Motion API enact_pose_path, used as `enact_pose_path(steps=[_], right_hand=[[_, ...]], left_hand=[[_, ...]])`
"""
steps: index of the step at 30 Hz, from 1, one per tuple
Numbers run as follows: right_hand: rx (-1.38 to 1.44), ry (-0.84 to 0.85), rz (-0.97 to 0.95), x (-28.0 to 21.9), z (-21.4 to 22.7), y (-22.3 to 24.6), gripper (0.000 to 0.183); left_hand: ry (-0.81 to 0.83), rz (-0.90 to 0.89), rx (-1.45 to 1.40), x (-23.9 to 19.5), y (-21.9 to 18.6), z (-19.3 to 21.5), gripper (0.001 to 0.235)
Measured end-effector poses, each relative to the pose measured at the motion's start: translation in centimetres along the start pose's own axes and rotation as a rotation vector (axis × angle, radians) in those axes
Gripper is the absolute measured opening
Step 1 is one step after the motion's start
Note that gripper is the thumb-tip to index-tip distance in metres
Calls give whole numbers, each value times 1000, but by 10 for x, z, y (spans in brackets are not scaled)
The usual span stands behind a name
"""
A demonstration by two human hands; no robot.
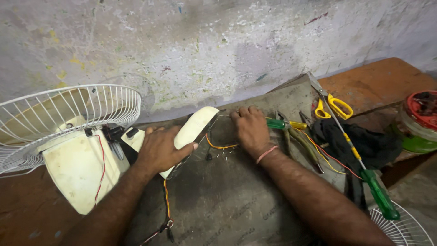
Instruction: The person disassembles a desk fan by removing the plastic base and housing with a screwdriver and pliers to expose the internal wiring.
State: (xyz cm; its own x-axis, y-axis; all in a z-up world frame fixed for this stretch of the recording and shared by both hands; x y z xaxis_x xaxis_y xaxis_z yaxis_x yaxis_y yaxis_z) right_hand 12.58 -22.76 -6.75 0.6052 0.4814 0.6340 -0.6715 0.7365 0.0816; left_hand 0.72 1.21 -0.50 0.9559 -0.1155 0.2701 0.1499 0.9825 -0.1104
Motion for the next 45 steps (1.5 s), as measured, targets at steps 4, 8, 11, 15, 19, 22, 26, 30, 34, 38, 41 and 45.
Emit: enact_pose_path(steps=[4,8,11,15,19,22,26,30,34,38,41,45], right_hand=[[-30,-7,29,-1,-3,1,30],[-40,10,30,-1,-5,0,22],[-29,-11,30,-2,-5,1,18],[-15,-41,39,0,-2,-1,19],[3,-65,53,-1,0,0,24],[13,-84,59,-1,-1,0,25],[40,-128,47,2,-1,-2,20],[77,-112,55,9,5,-3,18],[128,-85,100,15,11,-9,18],[171,-90,147,16,7,-15,25],[140,42,156,23,-7,-26,18],[586,-91,274,8,-18,-19,21]], left_hand=[[10,8,-18,-2,-1,0,63],[20,12,-43,1,-2,4,63],[6,0,-45,0,-3,4,62],[35,14,-28,-1,-2,3,61],[11,-9,-31,0,-2,4,62],[33,7,-39,-1,-2,3,62],[66,11,-28,1,-1,4,62],[55,-3,-41,2,0,4,61],[68,8,-25,3,1,2,62],[76,23,-7,3,2,2,62],[81,30,-19,4,1,1,63],[33,12,-35,3,-2,6,63]])
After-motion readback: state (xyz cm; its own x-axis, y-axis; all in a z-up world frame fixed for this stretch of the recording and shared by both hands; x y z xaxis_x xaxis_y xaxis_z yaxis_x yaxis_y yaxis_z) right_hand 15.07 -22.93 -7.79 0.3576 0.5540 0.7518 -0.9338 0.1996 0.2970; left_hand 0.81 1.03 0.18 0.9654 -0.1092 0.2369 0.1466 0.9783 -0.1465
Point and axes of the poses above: each hand's wrist, its own x-axis towards the middle knuckle, its own z-axis out of the back of the hand, y = z × x, the point moved 2 cm from there along x, towards the middle knuckle, and after that the axes turned 1 degree about x, right-handed, at the moved point
